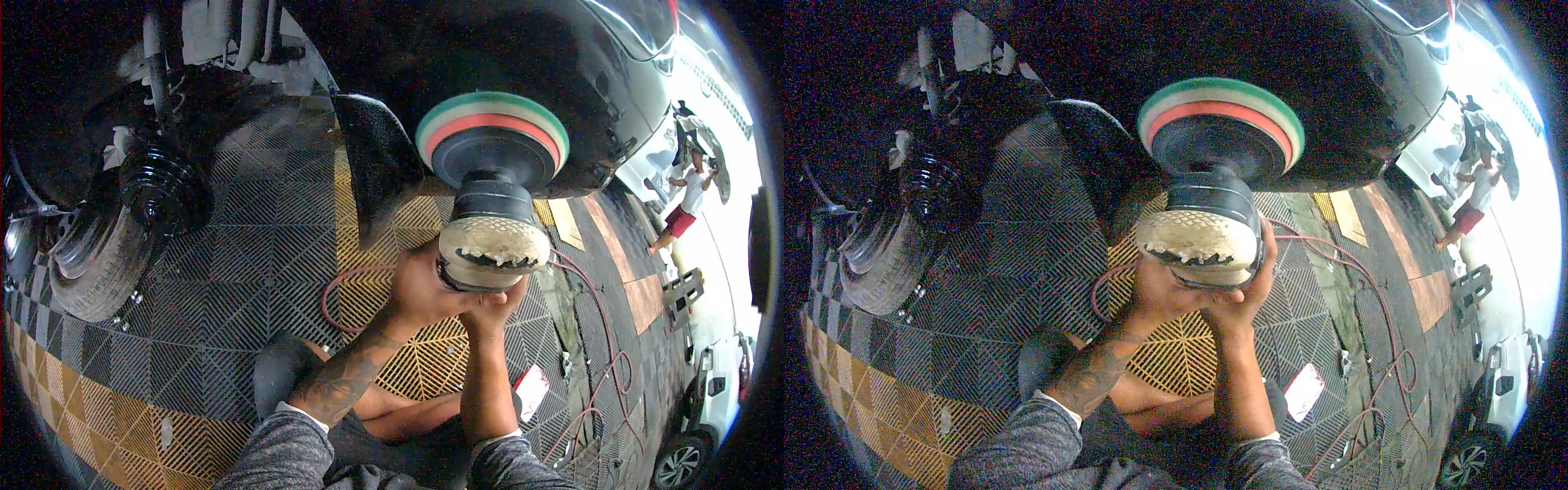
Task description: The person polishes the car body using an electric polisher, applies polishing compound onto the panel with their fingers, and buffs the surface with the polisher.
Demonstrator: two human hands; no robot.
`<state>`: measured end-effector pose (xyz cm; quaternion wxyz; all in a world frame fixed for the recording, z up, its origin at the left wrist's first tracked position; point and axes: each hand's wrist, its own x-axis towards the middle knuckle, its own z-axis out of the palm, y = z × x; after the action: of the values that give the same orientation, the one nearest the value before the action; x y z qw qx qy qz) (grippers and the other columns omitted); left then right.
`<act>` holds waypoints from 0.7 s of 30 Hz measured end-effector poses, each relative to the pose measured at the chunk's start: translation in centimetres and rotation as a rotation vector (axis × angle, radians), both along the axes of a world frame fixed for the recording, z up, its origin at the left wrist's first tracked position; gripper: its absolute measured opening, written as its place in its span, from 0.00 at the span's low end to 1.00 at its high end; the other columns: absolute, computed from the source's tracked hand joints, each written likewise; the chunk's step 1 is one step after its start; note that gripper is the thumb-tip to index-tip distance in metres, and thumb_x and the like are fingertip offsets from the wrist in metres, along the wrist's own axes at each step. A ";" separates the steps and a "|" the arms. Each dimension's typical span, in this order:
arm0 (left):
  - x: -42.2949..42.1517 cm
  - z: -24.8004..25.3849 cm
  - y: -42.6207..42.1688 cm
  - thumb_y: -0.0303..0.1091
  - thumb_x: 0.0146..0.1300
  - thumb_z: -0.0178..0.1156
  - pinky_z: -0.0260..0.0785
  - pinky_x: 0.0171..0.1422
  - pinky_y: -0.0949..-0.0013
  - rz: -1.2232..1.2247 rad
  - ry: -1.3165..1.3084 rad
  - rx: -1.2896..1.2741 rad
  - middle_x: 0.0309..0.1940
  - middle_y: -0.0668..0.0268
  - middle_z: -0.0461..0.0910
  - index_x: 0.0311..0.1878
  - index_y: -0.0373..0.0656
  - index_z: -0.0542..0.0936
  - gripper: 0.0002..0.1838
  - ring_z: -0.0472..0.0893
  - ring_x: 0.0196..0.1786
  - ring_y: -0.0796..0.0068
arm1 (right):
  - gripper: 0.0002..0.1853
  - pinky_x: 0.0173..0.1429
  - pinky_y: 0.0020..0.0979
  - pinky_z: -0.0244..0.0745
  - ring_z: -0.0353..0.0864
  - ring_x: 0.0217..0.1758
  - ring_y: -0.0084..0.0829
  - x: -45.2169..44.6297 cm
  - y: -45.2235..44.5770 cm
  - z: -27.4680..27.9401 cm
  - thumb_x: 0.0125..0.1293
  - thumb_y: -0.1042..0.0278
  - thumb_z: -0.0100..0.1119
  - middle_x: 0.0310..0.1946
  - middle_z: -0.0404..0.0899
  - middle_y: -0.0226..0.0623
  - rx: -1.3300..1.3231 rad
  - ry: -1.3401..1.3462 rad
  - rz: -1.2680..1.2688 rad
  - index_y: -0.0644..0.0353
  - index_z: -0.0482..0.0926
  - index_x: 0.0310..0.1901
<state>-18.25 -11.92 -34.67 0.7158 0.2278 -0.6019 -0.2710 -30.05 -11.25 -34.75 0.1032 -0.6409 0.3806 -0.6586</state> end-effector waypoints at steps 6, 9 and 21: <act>-0.8 -0.2 0.0 0.63 0.41 0.81 0.81 0.53 0.59 -0.007 -0.084 0.026 0.45 0.52 0.87 0.57 0.32 0.78 0.49 0.88 0.47 0.58 | 0.50 0.70 0.41 0.69 0.75 0.66 0.39 -1.6 -0.3 -1.6 0.59 0.43 0.73 0.64 0.72 0.48 0.003 0.006 -0.054 0.70 0.59 0.72; -1.2 -0.3 -0.2 0.63 0.41 0.81 0.80 0.54 0.59 0.039 -0.192 0.026 0.46 0.51 0.86 0.57 0.33 0.78 0.48 0.88 0.49 0.56 | 0.53 0.69 0.40 0.69 0.73 0.66 0.39 -2.2 -0.5 -2.4 0.60 0.34 0.68 0.64 0.71 0.48 0.004 -0.094 0.007 0.70 0.58 0.72; -1.7 -1.7 0.4 0.58 0.41 0.83 0.81 0.48 0.61 0.112 -0.117 0.043 0.41 0.56 0.88 0.51 0.36 0.82 0.41 0.89 0.43 0.60 | 0.46 0.70 0.38 0.70 0.76 0.65 0.38 -2.4 -0.6 -3.0 0.54 0.62 0.76 0.63 0.75 0.46 0.038 0.113 -0.053 0.67 0.61 0.71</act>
<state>-19.98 -11.51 -36.38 0.6884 0.2920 -0.6229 -0.2298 -32.42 -11.81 -37.76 0.0763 -0.6646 0.4153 -0.6164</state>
